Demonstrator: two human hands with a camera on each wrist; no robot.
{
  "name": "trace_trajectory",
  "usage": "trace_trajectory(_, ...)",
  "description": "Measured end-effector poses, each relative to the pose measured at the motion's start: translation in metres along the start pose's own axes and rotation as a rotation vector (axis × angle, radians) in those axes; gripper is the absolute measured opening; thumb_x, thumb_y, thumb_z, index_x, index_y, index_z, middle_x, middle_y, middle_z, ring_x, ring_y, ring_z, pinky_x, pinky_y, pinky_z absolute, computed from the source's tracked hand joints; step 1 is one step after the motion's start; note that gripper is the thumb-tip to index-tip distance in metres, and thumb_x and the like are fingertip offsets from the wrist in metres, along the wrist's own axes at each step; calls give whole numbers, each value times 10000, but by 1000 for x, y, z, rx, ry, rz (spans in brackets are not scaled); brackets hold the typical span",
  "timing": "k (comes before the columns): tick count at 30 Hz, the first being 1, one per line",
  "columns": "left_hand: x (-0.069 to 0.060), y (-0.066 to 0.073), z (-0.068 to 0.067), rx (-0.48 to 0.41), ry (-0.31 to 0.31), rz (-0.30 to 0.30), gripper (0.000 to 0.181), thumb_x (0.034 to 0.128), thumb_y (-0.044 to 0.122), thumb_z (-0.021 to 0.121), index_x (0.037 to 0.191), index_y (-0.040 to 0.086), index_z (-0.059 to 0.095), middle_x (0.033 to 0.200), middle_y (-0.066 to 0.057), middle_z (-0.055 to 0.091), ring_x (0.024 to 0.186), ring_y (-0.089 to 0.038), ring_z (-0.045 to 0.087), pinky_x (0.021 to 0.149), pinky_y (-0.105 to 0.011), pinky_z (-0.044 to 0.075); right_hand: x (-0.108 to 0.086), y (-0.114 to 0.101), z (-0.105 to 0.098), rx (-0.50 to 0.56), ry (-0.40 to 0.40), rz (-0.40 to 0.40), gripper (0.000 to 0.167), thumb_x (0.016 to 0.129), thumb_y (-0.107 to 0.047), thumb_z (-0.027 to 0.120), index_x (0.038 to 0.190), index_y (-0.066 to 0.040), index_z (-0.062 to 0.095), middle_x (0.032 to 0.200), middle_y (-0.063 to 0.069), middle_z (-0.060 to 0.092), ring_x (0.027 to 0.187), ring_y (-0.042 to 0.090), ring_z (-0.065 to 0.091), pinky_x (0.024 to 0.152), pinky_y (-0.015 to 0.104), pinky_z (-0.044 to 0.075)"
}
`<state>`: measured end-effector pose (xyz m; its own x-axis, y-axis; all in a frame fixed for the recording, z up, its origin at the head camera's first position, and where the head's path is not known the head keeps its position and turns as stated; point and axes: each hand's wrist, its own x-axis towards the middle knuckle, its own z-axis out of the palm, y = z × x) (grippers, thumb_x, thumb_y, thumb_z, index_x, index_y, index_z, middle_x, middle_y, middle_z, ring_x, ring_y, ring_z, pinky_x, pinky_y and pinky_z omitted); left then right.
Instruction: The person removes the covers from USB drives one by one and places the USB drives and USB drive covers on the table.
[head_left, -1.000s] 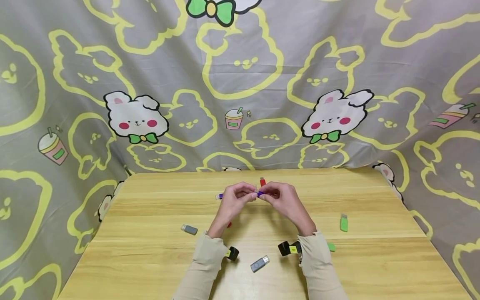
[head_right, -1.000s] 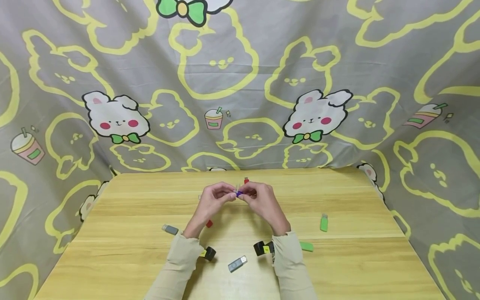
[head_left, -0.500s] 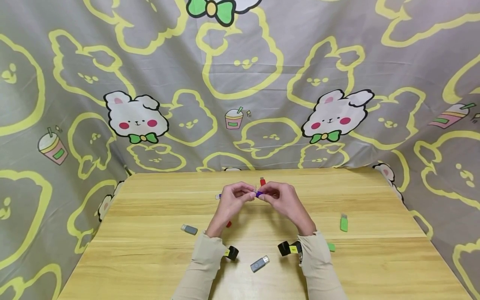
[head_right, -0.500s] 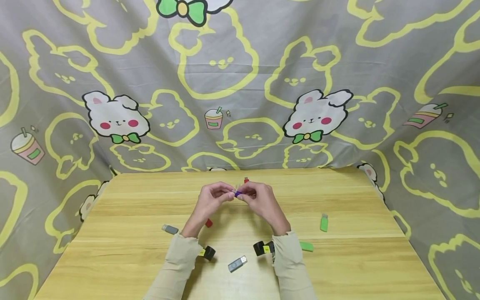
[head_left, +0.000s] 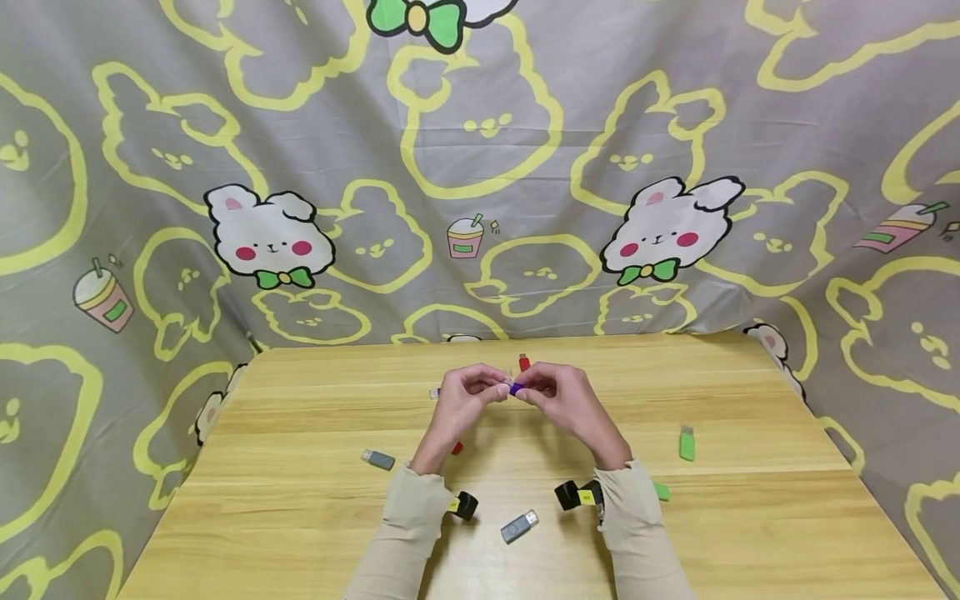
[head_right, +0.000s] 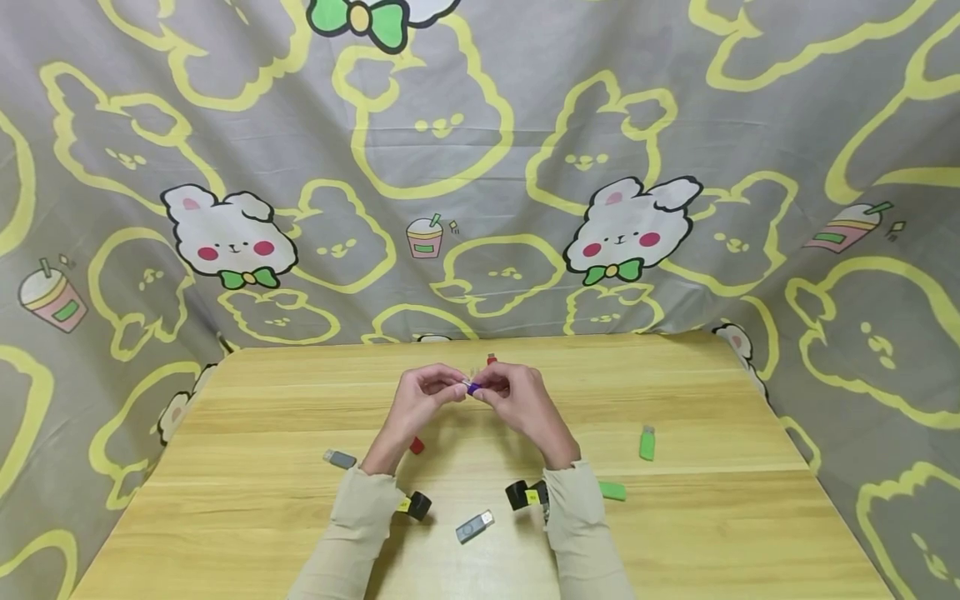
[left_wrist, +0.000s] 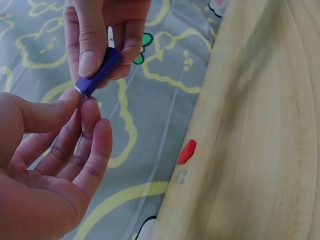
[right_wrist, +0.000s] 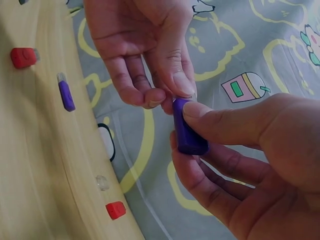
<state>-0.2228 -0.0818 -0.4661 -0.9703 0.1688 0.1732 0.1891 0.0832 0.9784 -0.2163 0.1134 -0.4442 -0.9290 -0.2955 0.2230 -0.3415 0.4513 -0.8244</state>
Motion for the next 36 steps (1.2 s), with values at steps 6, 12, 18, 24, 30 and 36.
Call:
trace_trajectory(6, -1, 0, 1, 23, -6, 6, 88, 893, -47, 758, 980, -59, 756, 882, -162, 739, 755, -142, 701, 735, -304, 612, -2, -1, -2, -3, -11, 6, 71, 910, -63, 785, 979, -78, 778, 921, 18, 745, 779, 120, 678, 688, 272, 588)
trace_trajectory(12, -1, 0, 1, 4, 10, -36, 88, 894, -39, 759, 982, -48, 759, 888, -153, 738, 760, -163, 698, 742, -305, 608, -1, -5, -1, 0, -22, 25, 81, 901, -41, 787, 979, -58, 773, 898, 23, 745, 785, 129, 686, 702, 277, 595)
trace_trajectory(18, -1, 3, 0, -4, 5, -64, 83, 895, -28, 764, 978, -27, 765, 880, -129, 738, 753, -154, 696, 834, -538, 594, -2, -6, -1, -9, -22, 36, 81, 897, -41, 792, 973, -60, 774, 886, 18, 746, 771, 123, 678, 682, 256, 583)
trace_trajectory(24, -2, 4, 1, -21, 1, -76, 84, 892, -47, 755, 976, -51, 754, 862, -119, 732, 738, -140, 693, 839, -577, 581, -3, -9, -2, -8, -27, 47, 92, 889, -30, 796, 977, -46, 774, 884, 27, 747, 758, 124, 674, 665, 254, 581)
trace_trajectory(30, -1, 4, 2, -26, 13, -95, 84, 886, -48, 761, 970, -51, 756, 852, -109, 732, 728, -131, 692, 839, -566, 585, -3, -9, -2, -19, -29, 46, 87, 889, -34, 797, 971, -51, 772, 882, 22, 746, 761, 119, 675, 676, 252, 584)
trace_trajectory(36, -1, 3, 5, -52, 37, -108, 106, 889, -57, 753, 988, -91, 739, 875, -149, 729, 729, -136, 690, 775, -389, 617, -3, -8, -2, -18, -3, 39, 87, 879, -27, 805, 960, -38, 775, 876, 33, 750, 760, 124, 691, 678, 250, 591)
